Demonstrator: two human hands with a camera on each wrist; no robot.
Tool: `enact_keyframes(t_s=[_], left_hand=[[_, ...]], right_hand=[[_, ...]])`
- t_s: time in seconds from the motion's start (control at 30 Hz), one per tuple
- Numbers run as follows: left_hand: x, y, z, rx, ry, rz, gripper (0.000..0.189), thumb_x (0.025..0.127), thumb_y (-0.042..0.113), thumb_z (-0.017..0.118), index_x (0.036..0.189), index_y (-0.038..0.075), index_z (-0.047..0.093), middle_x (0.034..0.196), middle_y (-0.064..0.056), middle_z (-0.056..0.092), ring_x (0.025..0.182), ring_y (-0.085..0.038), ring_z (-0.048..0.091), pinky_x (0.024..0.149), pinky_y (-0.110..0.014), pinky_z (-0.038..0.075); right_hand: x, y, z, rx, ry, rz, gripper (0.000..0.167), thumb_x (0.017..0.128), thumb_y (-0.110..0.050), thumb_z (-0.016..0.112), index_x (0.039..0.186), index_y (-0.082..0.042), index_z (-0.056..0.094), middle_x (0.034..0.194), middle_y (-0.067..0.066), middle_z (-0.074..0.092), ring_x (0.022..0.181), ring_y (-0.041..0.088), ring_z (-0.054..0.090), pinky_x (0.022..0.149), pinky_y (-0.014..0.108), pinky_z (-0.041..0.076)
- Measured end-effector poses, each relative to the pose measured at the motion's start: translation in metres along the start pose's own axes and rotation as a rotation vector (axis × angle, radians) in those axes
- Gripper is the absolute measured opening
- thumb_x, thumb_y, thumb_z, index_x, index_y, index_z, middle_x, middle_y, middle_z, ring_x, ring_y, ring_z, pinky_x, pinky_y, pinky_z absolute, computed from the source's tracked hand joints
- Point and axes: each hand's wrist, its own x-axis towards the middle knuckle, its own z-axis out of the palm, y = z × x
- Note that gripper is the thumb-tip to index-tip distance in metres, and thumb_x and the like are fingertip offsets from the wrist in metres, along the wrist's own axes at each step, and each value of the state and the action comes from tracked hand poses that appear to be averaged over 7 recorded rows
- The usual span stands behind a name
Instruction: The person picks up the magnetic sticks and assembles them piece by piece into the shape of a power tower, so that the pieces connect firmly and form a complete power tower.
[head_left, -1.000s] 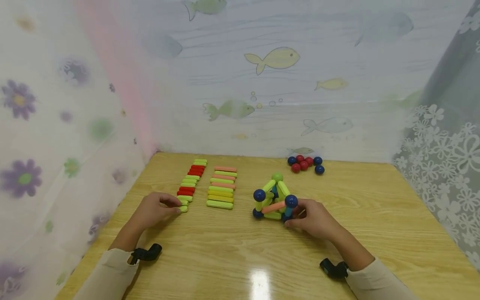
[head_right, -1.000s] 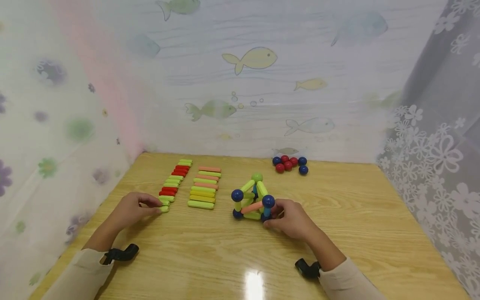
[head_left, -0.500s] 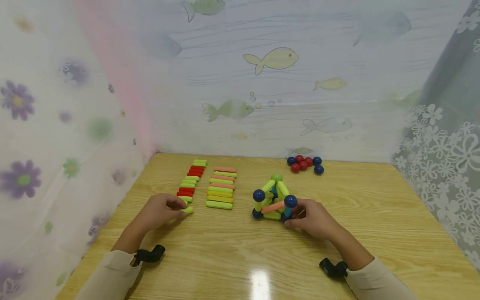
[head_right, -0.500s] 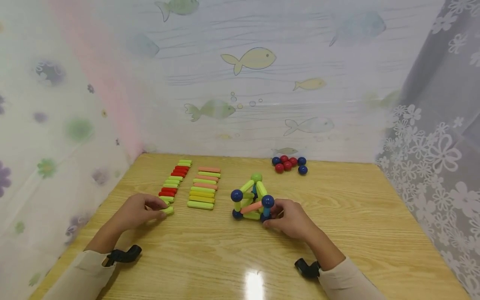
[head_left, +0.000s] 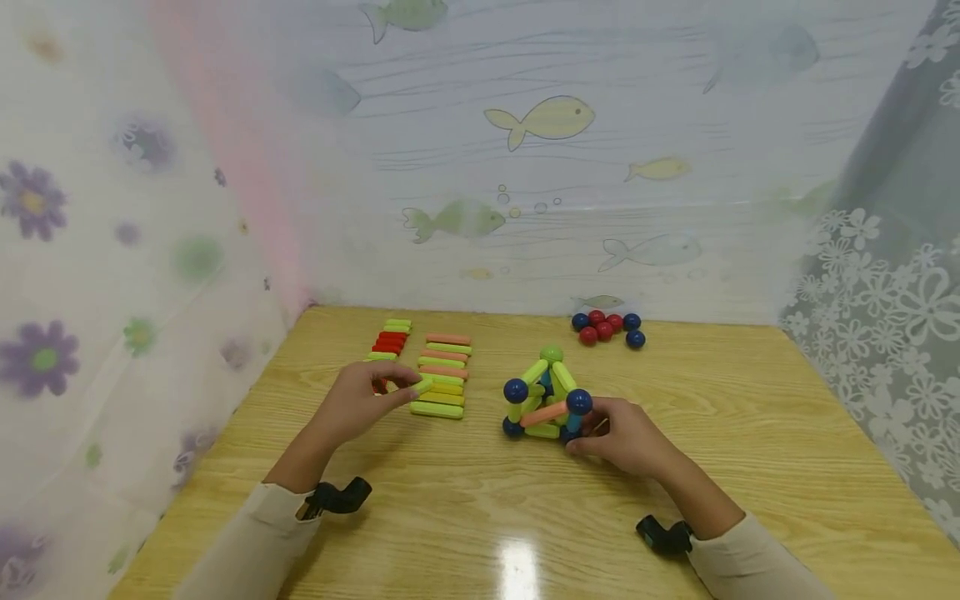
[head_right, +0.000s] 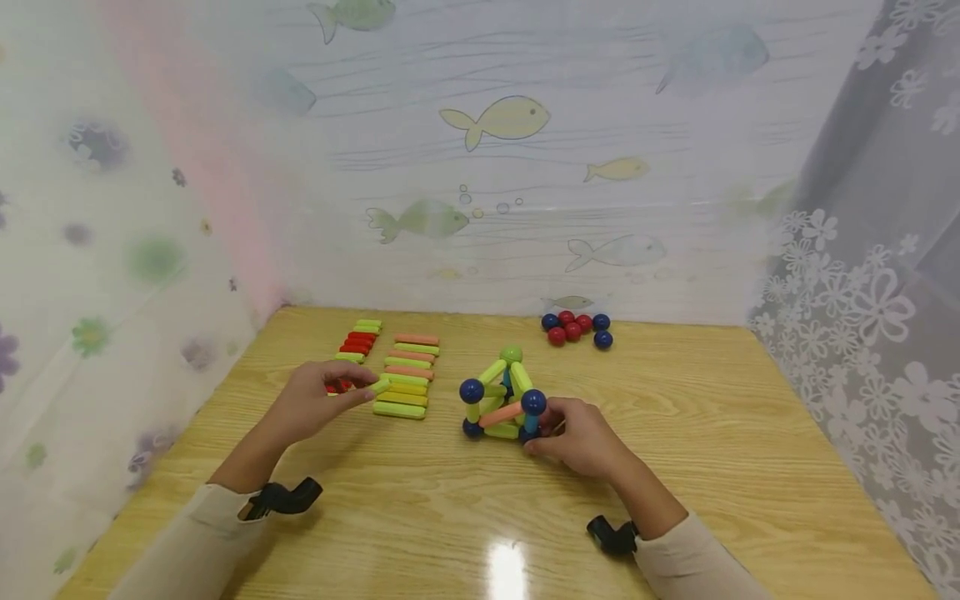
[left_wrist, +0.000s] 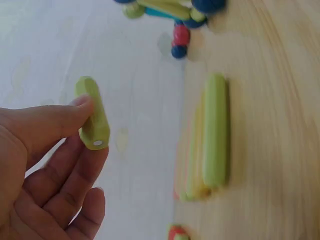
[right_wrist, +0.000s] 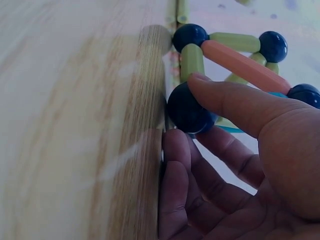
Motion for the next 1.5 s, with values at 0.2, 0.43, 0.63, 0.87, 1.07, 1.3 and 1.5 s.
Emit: enact_keyframes(t_s=[0.2,0.43,0.63,0.87,1.07,1.3,1.5], left_hand=[[0.015,0.032,0.019,-0.067,0.034,0.090,0.019,0.094,0.031,0.079,0.112,0.029,0.078,0.107,0.011,0.075,0.097,-0.012,0.066,0.084,-0.041,0.053],[0.032,0.051,0.046,-0.093,0.038,0.178,0.017,0.094,0.025,0.078,0.111,0.026,0.079,0.102,0.012,0.076,0.096,-0.008,0.067,0.086,-0.051,0.054],[0.039,0.067,0.067,-0.163,0.021,0.226,0.018,0.095,0.025,0.078,0.112,0.026,0.079,0.108,0.012,0.076,0.097,-0.008,0.067,0.083,-0.046,0.054],[0.047,0.084,0.084,-0.196,0.016,0.238,0.018,0.094,0.026,0.078,0.112,0.028,0.079,0.110,0.013,0.075,0.099,-0.008,0.067,0.086,-0.049,0.052],[0.052,0.094,0.095,-0.187,0.005,0.299,0.017,0.095,0.026,0.078,0.111,0.025,0.079,0.108,0.012,0.075,0.097,-0.004,0.066,0.085,-0.046,0.053],[0.053,0.099,0.105,-0.102,-0.010,0.399,0.016,0.093,0.020,0.079,0.108,0.021,0.078,0.104,0.010,0.074,0.094,-0.004,0.065,0.083,-0.033,0.057],[0.053,0.104,0.110,-0.011,0.002,0.452,0.018,0.091,0.015,0.081,0.108,0.018,0.080,0.110,0.003,0.075,0.100,-0.011,0.068,0.086,-0.029,0.058]], right_hand=[[0.000,-0.001,0.001,-0.003,-0.006,-0.011,0.031,0.083,-0.033,0.089,0.107,-0.021,0.073,0.097,-0.002,0.070,0.089,0.015,0.067,0.079,0.035,0.056],[0.001,-0.002,0.001,-0.001,0.001,-0.002,0.031,0.083,-0.032,0.089,0.106,-0.021,0.073,0.097,-0.001,0.070,0.089,0.015,0.068,0.079,0.036,0.056],[0.001,-0.001,0.000,-0.002,0.001,-0.001,0.030,0.082,-0.032,0.089,0.104,-0.021,0.073,0.095,-0.002,0.069,0.087,0.016,0.067,0.076,0.034,0.056],[0.000,0.000,0.000,0.000,-0.006,-0.012,0.029,0.083,-0.031,0.089,0.104,-0.020,0.072,0.094,-0.002,0.069,0.085,0.016,0.067,0.073,0.032,0.056],[-0.001,0.000,-0.001,0.005,-0.002,-0.017,0.028,0.083,-0.032,0.088,0.103,-0.019,0.072,0.093,-0.001,0.069,0.085,0.016,0.068,0.073,0.032,0.056],[-0.001,0.000,0.000,-0.011,0.003,-0.023,0.030,0.083,-0.033,0.088,0.105,-0.020,0.073,0.093,-0.002,0.070,0.084,0.015,0.068,0.072,0.031,0.056],[-0.002,-0.001,0.000,-0.011,0.003,-0.014,0.031,0.083,-0.034,0.088,0.107,-0.021,0.073,0.094,-0.002,0.070,0.086,0.015,0.068,0.073,0.032,0.056]])
